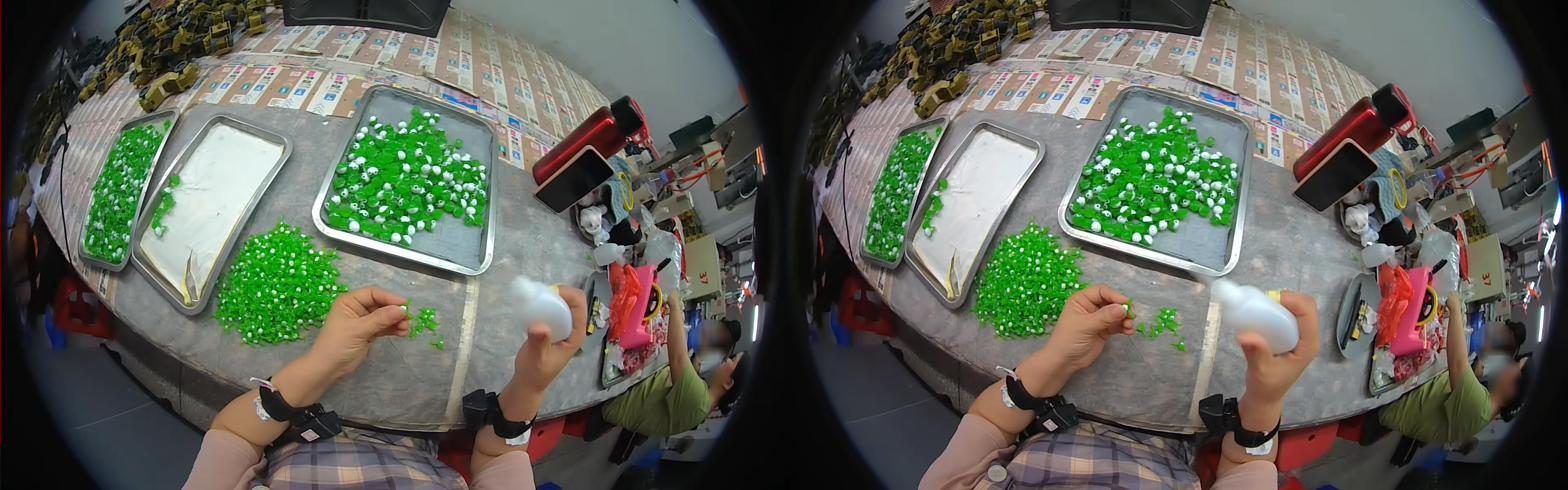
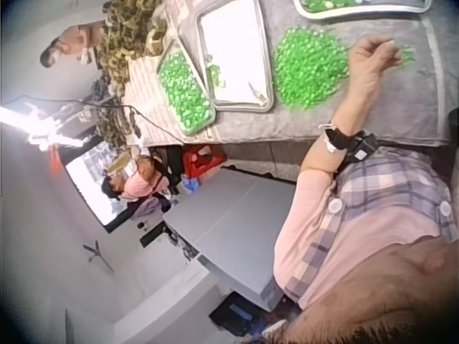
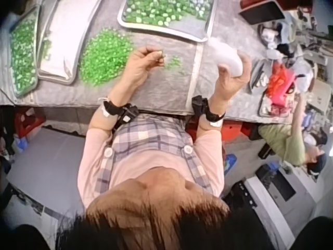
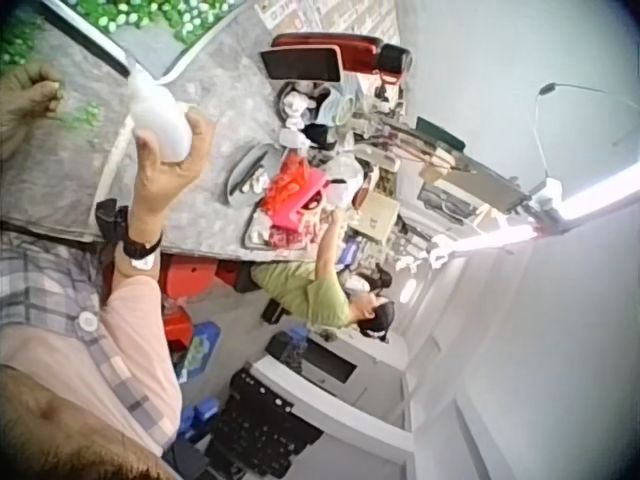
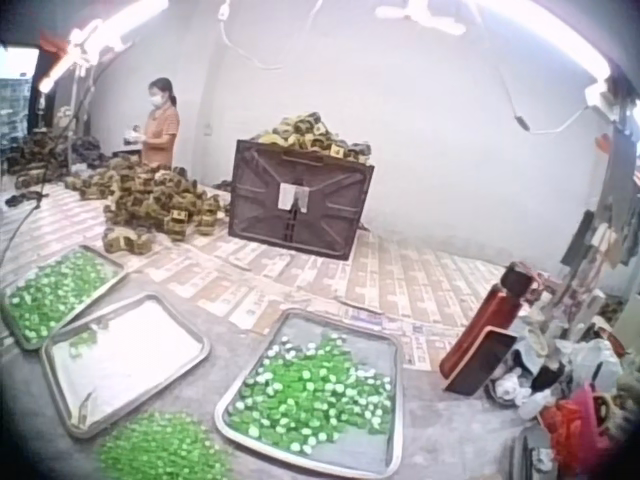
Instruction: The person sits at a table and assembles small green and white candy pieces. They pick up a green piece, apply a small amount of liquid from a squeeze bottle, and then attach a white piece to it. The finished candies are placed into a metal tray. The process is repeated continuously throughout the video.
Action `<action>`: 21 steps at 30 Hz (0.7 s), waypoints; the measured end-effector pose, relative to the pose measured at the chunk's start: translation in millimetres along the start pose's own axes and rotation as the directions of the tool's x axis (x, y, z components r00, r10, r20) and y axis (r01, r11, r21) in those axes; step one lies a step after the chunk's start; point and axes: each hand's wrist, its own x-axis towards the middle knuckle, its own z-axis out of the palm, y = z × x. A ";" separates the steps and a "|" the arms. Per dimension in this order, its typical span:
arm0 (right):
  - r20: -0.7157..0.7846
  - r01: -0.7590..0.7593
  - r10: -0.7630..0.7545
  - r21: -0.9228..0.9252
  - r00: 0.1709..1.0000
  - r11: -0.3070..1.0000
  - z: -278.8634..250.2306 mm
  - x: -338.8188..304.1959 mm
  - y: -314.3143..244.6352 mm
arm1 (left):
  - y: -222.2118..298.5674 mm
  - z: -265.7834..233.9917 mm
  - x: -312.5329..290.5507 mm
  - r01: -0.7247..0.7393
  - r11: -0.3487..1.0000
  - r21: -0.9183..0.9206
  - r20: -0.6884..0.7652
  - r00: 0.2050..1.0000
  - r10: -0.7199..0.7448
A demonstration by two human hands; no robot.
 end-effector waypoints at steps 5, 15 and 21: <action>-0.062 -0.024 0.034 0.154 0.997 0.988 24.5 -9.2 -12.1 | 1.3 2.3 -0.2 0.018 1.000 0.019 -0.017 1.000 -0.017; 0.020 0.236 -0.239 0.080 0.971 0.968 34.6 -18.5 1.5 | 0.6 3.6 -0.1 0.029 1.000 0.010 -0.002 1.000 -0.029; 0.055 0.260 -0.266 0.101 0.962 0.960 38.7 -17.5 0.0 | 0.0 2.5 0.1 0.028 1.000 0.000 0.005 1.000 -0.028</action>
